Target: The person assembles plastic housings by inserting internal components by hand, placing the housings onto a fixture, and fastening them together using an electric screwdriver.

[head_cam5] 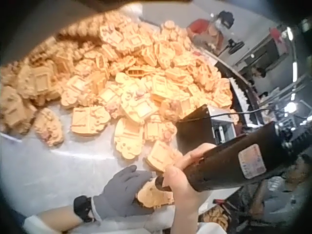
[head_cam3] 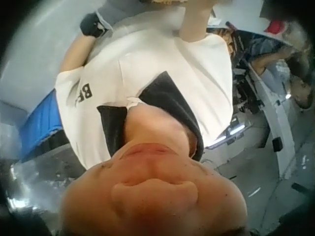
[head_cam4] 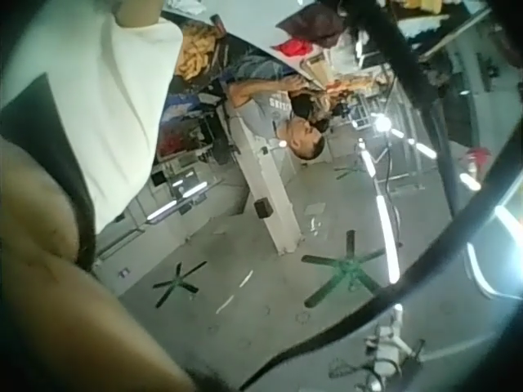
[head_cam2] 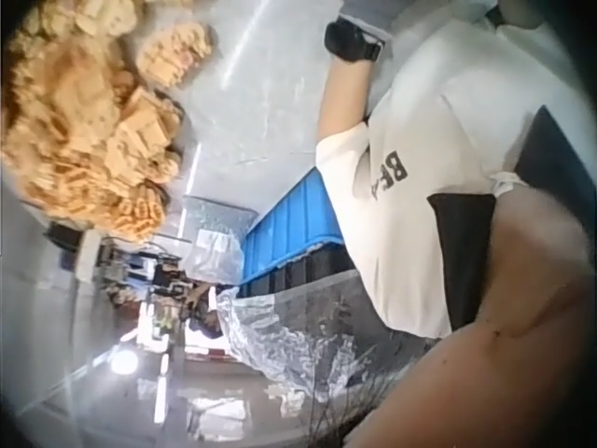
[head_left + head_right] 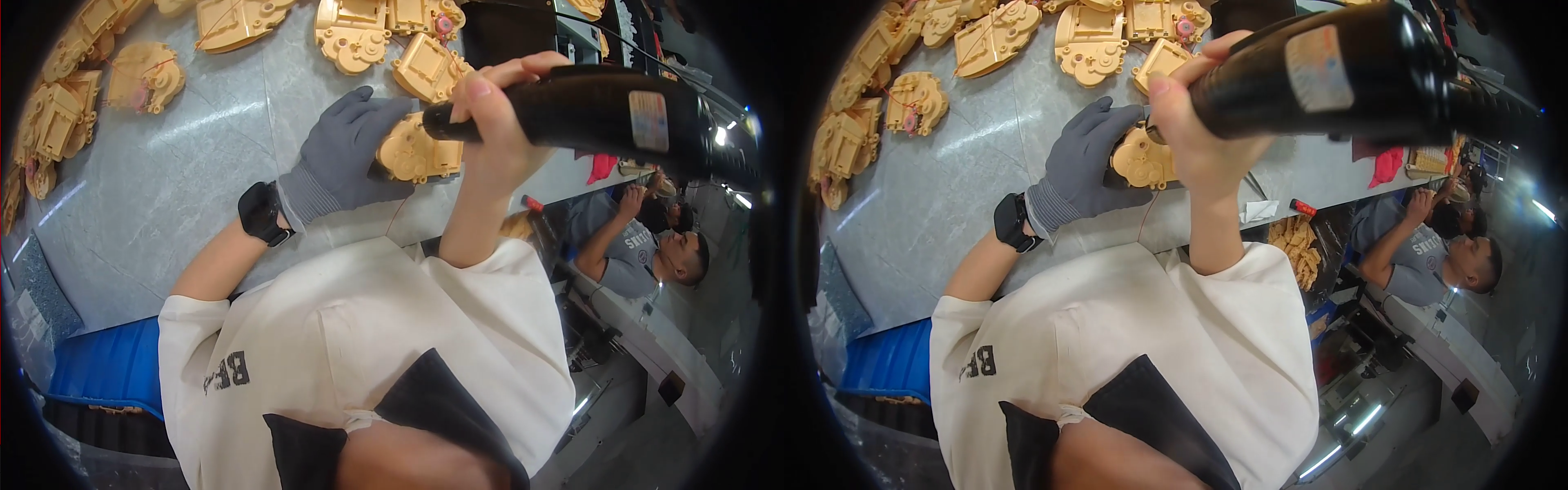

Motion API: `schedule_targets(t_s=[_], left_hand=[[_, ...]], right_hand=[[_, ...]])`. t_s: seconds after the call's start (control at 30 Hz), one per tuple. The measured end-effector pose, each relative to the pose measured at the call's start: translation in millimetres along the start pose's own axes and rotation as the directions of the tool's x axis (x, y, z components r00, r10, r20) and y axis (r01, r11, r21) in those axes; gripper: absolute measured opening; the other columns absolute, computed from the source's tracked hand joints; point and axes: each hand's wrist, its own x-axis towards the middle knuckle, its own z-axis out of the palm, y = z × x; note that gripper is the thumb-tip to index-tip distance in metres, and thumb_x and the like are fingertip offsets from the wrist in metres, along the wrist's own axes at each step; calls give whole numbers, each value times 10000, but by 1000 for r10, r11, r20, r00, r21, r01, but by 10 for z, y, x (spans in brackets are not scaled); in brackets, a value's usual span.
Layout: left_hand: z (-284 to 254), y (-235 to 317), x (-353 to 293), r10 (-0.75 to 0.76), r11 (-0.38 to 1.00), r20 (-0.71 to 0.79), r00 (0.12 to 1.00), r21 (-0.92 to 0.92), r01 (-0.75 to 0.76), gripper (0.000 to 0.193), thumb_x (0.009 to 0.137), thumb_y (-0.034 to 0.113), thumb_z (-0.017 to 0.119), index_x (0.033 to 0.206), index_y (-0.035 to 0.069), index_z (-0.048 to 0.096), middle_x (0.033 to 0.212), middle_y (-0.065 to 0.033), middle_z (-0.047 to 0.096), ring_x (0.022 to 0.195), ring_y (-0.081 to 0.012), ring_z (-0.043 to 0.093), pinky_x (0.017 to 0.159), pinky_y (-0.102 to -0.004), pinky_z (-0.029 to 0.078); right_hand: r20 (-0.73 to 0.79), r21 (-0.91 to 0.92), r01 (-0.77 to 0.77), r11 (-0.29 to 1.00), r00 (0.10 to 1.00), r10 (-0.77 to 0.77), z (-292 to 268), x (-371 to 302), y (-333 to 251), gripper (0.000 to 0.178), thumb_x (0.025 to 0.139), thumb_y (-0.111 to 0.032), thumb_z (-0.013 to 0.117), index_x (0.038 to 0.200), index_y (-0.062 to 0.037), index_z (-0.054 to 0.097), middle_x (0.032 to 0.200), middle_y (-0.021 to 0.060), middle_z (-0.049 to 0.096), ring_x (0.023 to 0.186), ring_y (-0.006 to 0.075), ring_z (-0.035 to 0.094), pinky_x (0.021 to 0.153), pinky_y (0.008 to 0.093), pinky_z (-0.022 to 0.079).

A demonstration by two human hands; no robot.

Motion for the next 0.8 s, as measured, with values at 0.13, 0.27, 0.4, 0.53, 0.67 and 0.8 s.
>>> schedule_targets(t_s=[0.13, 0.27, 0.4, 0.53, 0.67, 0.8], left_hand=[[-63, 92, -12, -83, 996, 94, 992, -27, 86, 848, 576, 387, 784, 1241, 16, 411, 1029, -142, 586, 939, -289, 570, 958, -466, 379], [28, 47, -26, -122, 991, 62, 991, 55, 119, 824, 629, 448, 725, 1252, 14, 406, 1034, -141, 587, 990, -286, 554, 1033, -461, 281], [27, 220, 11, -264, 963, 145, 954, 100, 251, 775, 684, 478, 664, 1258, 25, 410, 1036, -137, 590, 993, -274, 557, 1066, -449, 220], [-109, 259, 124, -501, 746, 313, 807, -316, 586, 688, 713, 366, 672, 1260, 39, 412, 1073, -138, 577, 990, -264, 563, 1041, -439, 286], [-530, 655, 151, -546, 613, 83, 834, -639, 465, 663, 660, 69, 717, 1254, 44, 425, 1097, -115, 548, 978, -257, 557, 934, -350, 422], [-680, 606, 117, 10, 984, -170, 985, -173, -40, 640, 576, -82, 701, 1148, 66, 455, 1053, -124, 503, 977, -264, 511, 973, -570, 360]], right_hand=[[20, 38, -50, 998, 999, 49, -172, 21, -55, 419, 715, 76, 556, 1098, 4, 404, 623, 70, 504, 503, 139, 485, 553, 263, 429], [-70, 439, 176, 881, 984, -162, -647, -281, -185, 535, 772, -23, 471, 1281, -51, 309, 664, 72, 469, 552, 218, 506, 617, 411, 446], [-301, 236, 301, 924, 927, -225, -905, -469, -558, 384, 806, -126, 450, 1190, -127, 470, 709, 20, 465, 557, 141, 444, 622, 344, 390], [-347, 267, 242, 933, 927, -141, -1047, -573, -531, 350, 817, -130, 458, 1166, -130, 485, 685, 17, 459, 563, 142, 447, 636, 338, 380], [-390, 242, 286, 927, 904, -177, -1078, -568, -485, 344, 817, -128, 462, 1161, -124, 484, 684, 22, 469, 555, 144, 446, 629, 343, 384], [-343, 252, 239, 938, 928, -145, -976, -530, -400, 377, 809, -119, 454, 1186, -110, 439, 682, 30, 462, 545, 152, 443, 626, 353, 389]])
